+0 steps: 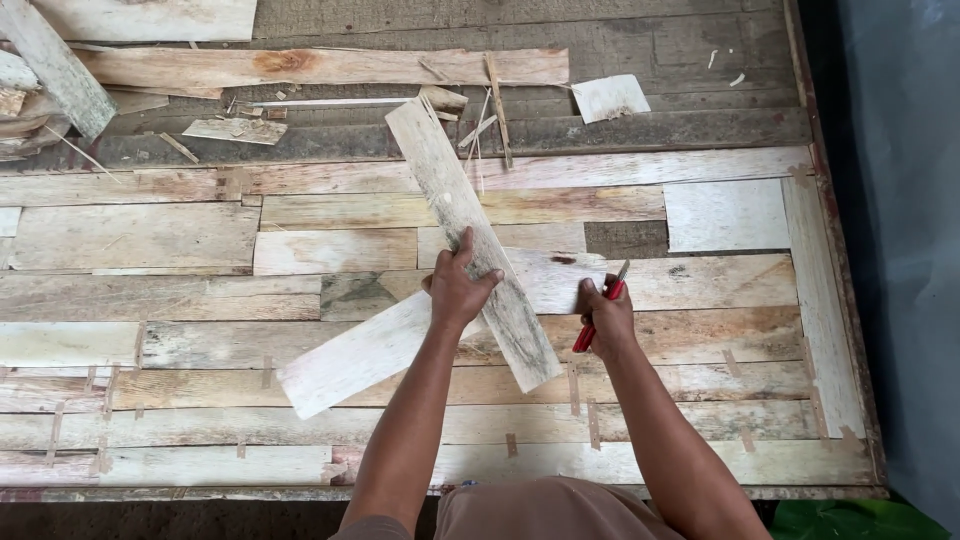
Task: The person uses a red utility knife to cut and trim small pieces of light-colored wood on a wooden workbench. They repeatedly position, score, and break off sections, then place the cut pieces aside.
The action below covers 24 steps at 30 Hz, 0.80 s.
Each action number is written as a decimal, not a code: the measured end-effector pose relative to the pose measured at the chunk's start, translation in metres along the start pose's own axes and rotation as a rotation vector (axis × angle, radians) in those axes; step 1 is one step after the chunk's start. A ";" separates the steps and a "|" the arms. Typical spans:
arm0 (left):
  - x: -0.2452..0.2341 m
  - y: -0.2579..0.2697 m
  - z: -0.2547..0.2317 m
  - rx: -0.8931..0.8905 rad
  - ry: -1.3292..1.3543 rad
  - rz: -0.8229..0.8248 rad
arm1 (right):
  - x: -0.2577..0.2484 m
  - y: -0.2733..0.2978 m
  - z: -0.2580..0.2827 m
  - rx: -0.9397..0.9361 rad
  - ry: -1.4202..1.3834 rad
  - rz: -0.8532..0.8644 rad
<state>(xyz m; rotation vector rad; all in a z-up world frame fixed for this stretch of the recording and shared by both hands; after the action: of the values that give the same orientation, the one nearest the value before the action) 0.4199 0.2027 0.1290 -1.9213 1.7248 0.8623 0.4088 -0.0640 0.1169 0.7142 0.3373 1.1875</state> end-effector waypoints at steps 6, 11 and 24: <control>0.017 0.000 0.001 0.186 -0.337 0.155 | -0.040 -0.047 0.027 -0.175 0.402 0.024; 0.034 0.002 -0.006 0.390 -0.489 0.237 | -0.046 -0.027 0.081 -0.262 0.611 0.082; 0.036 -0.001 -0.037 0.554 -0.401 0.338 | -0.074 -0.057 0.085 -0.223 0.590 0.206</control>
<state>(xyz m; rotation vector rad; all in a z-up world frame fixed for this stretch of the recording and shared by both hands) 0.4285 0.1515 0.1310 -1.0426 1.8101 0.7154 0.4738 -0.1710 0.1333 0.1932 0.6189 1.5969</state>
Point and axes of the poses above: each hand's wrist, its own y-axis away from the middle knuckle, its own x-axis out of the palm, z = x × y, the point moved 4 cm from there along -y, towards the middle knuckle, and after that the axes turned 10 degrees about x, right-handed, at the moved point
